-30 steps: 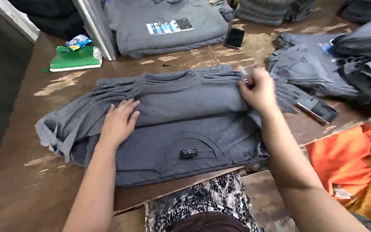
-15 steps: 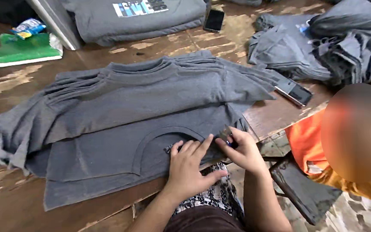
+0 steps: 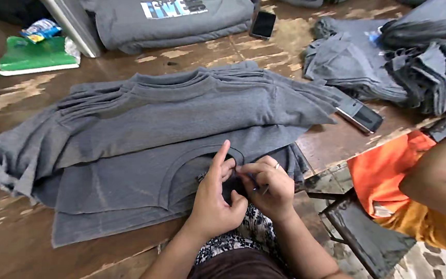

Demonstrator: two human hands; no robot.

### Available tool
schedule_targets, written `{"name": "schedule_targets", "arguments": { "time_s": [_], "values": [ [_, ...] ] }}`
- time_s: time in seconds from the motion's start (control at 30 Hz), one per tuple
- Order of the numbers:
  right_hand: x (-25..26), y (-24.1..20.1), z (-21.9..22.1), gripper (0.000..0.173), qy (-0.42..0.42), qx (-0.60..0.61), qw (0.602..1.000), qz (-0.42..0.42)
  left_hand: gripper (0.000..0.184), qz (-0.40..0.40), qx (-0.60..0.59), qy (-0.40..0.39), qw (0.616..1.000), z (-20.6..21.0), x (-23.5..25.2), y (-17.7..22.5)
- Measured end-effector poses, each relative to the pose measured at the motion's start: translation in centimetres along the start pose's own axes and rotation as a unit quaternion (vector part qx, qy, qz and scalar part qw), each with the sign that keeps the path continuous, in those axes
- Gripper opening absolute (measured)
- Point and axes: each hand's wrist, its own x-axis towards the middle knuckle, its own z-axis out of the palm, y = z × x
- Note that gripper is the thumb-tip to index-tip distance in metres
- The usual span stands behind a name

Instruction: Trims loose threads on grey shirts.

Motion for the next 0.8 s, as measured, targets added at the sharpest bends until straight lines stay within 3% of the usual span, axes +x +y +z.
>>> {"name": "schedule_targets", "arguments": {
  "time_s": [0.07, 0.2, 0.3, 0.37, 0.43, 0.5, 0.63, 0.67, 0.73, 0.8],
  "values": [
    [-0.3, 0.1, -0.2, 0.015, -0.022, 0.037, 0.999, 0.032, 0.075, 0.007, 0.027, 0.003, 1.000, 0.1, 0.1, -0.3],
    [-0.7, -0.8, -1.3, 0.014, -0.039, 0.157, 0.986, 0.047, 0.022, 0.015, 0.083, 0.060, 0.995, 0.7, 0.7, -1.0],
    [-0.8, -0.8, -2.4, 0.016, -0.062, 0.140, 0.986, 0.067, 0.010, -0.029, -0.017, 0.113, 0.993, 0.9, 1.3, -1.4],
    [-1.1, 0.0, -2.8, 0.023, -0.087, 0.081, 0.986, 0.120, 0.008, -0.119, -0.133, 0.150, 0.972, 0.6, 1.9, -1.0],
    [-1.4, 0.7, -3.0, 0.035, -0.124, 0.023, 0.977, 0.170, 0.013, -0.215, -0.250, 0.181, 0.927, -0.2, 2.5, -0.7],
    [-1.4, 0.8, -2.7, 0.042, -0.164, -0.033, 0.967, 0.190, 0.021, -0.260, -0.313, 0.183, 0.895, -0.8, 2.9, 0.0],
    [-1.1, -0.1, -2.1, 0.047, -0.193, -0.106, 0.955, 0.201, 0.014, -0.190, -0.404, 0.155, 0.881, -1.0, 2.1, -0.9],
    [-1.0, -0.2, -2.0, 0.049, -0.189, -0.114, 0.954, 0.202, 0.028, -0.182, -0.396, 0.151, 0.888, -1.0, 2.0, -1.0],
    [-0.8, -0.3, -1.9, 0.051, -0.184, -0.119, 0.954, 0.202, 0.039, -0.203, -0.363, 0.155, 0.896, -0.8, 2.0, -0.8],
    [-0.8, -0.3, -1.9, 0.052, -0.182, -0.121, 0.955, 0.200, 0.029, -0.224, -0.323, 0.171, 0.903, -0.6, 2.2, -0.5]
  ]
}}
